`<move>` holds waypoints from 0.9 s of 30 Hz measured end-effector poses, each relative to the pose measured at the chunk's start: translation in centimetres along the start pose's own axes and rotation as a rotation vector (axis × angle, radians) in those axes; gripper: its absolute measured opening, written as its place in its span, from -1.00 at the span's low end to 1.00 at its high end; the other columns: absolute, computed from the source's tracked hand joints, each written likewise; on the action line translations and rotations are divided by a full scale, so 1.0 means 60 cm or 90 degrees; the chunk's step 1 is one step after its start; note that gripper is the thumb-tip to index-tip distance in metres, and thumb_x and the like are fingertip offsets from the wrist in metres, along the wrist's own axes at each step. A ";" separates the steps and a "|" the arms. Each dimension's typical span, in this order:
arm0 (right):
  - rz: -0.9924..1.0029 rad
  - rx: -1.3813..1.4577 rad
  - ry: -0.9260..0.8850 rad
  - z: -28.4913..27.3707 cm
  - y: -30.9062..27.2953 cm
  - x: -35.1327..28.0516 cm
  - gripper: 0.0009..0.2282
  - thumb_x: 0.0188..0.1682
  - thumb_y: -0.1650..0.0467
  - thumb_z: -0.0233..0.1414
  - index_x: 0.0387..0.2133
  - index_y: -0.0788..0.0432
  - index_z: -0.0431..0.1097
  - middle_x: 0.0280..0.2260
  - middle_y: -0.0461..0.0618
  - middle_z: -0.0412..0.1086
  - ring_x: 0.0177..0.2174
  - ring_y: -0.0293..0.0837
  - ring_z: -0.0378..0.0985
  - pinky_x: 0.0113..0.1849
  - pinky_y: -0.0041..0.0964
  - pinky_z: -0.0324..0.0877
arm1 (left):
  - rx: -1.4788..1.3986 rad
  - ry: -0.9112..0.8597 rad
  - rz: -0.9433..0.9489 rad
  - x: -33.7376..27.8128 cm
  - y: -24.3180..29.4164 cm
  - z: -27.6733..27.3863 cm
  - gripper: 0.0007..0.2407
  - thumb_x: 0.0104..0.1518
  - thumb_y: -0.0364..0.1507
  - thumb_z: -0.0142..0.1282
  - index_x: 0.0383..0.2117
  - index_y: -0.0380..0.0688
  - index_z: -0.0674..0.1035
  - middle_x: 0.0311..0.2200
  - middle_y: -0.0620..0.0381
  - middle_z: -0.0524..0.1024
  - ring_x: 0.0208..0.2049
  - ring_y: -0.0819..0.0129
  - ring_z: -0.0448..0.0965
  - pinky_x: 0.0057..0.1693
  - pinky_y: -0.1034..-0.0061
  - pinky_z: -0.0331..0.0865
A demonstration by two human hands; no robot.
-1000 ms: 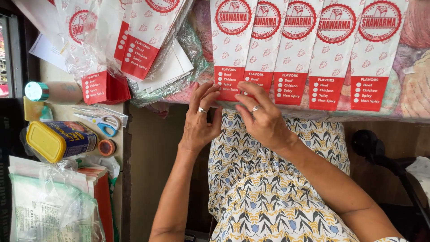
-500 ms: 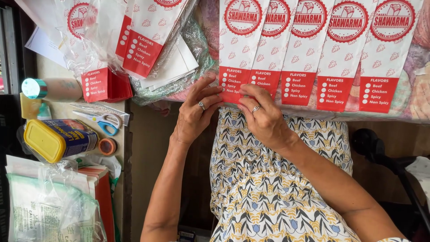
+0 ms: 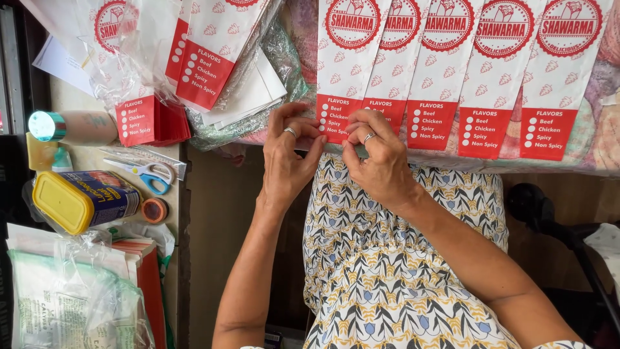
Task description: The person is assembling paper bags by applying glue to the edges and folding them.
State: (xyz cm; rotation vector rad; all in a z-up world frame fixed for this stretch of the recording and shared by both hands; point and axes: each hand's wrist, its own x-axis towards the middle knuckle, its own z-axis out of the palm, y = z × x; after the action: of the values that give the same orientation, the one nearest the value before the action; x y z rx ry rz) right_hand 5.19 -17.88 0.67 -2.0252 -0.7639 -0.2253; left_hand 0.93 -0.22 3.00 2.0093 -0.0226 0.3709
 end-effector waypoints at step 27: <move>0.058 0.034 -0.026 -0.007 0.010 0.002 -0.88 -0.08 0.58 0.23 -0.35 0.22 0.46 -0.26 0.01 0.42 -0.16 0.08 0.61 0.09 -0.04 0.40 | -0.081 0.091 -0.118 -0.006 0.002 0.024 -0.76 0.10 -0.70 0.21 -0.22 -0.29 0.38 0.03 -0.20 0.32 -0.11 -0.02 0.65 0.09 0.17 0.51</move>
State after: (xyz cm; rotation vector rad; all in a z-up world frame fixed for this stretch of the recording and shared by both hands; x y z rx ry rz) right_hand 5.68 -18.43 0.54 -2.0145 -0.6943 -0.1099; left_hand 0.91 -1.59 2.40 1.8383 0.2228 0.3842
